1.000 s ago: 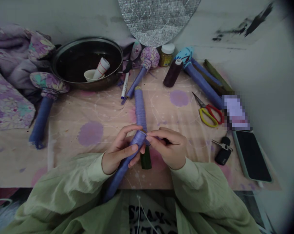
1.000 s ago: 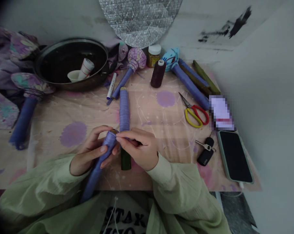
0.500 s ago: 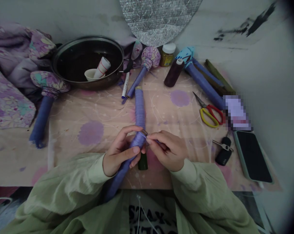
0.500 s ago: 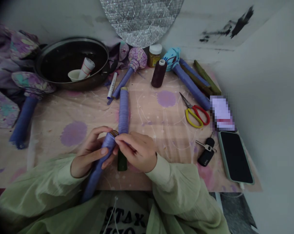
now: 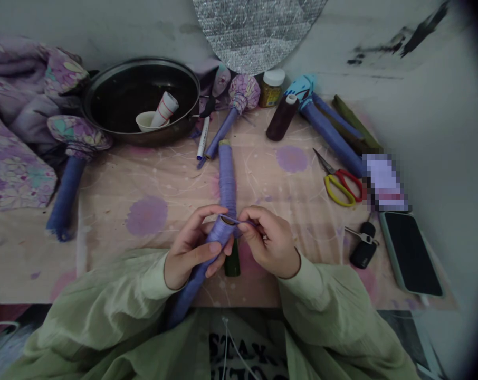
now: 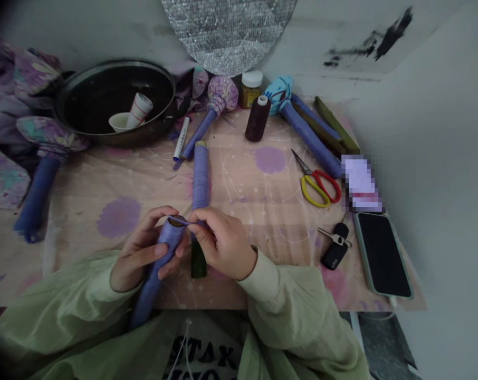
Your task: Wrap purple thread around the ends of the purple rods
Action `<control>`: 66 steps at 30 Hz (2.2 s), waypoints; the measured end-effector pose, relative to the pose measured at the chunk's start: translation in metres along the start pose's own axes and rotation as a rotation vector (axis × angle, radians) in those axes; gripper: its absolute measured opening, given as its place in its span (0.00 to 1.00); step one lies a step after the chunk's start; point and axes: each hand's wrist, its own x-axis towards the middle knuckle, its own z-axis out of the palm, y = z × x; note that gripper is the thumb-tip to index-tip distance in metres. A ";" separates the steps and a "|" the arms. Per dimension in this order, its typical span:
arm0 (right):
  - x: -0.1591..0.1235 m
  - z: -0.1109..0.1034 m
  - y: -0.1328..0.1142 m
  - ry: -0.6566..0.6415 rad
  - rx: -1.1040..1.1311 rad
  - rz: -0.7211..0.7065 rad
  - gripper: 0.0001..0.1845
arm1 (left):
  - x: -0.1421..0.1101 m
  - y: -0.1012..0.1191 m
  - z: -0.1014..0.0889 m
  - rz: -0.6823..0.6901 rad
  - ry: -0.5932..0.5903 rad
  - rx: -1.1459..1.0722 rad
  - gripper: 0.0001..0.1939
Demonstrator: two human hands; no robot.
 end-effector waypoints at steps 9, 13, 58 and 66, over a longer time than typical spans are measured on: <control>0.001 0.001 0.000 -0.027 -0.109 -0.007 0.03 | 0.000 0.000 0.000 -0.009 0.010 -0.007 0.20; -0.001 0.001 0.001 -0.042 -0.100 0.005 0.03 | -0.001 0.000 0.000 -0.006 0.010 -0.016 0.19; 0.005 0.004 0.018 0.427 0.610 0.564 0.08 | -0.001 -0.006 0.006 0.092 0.089 0.198 0.22; 0.006 -0.005 0.010 0.205 0.183 0.293 0.15 | 0.000 -0.004 0.006 0.126 0.121 0.214 0.22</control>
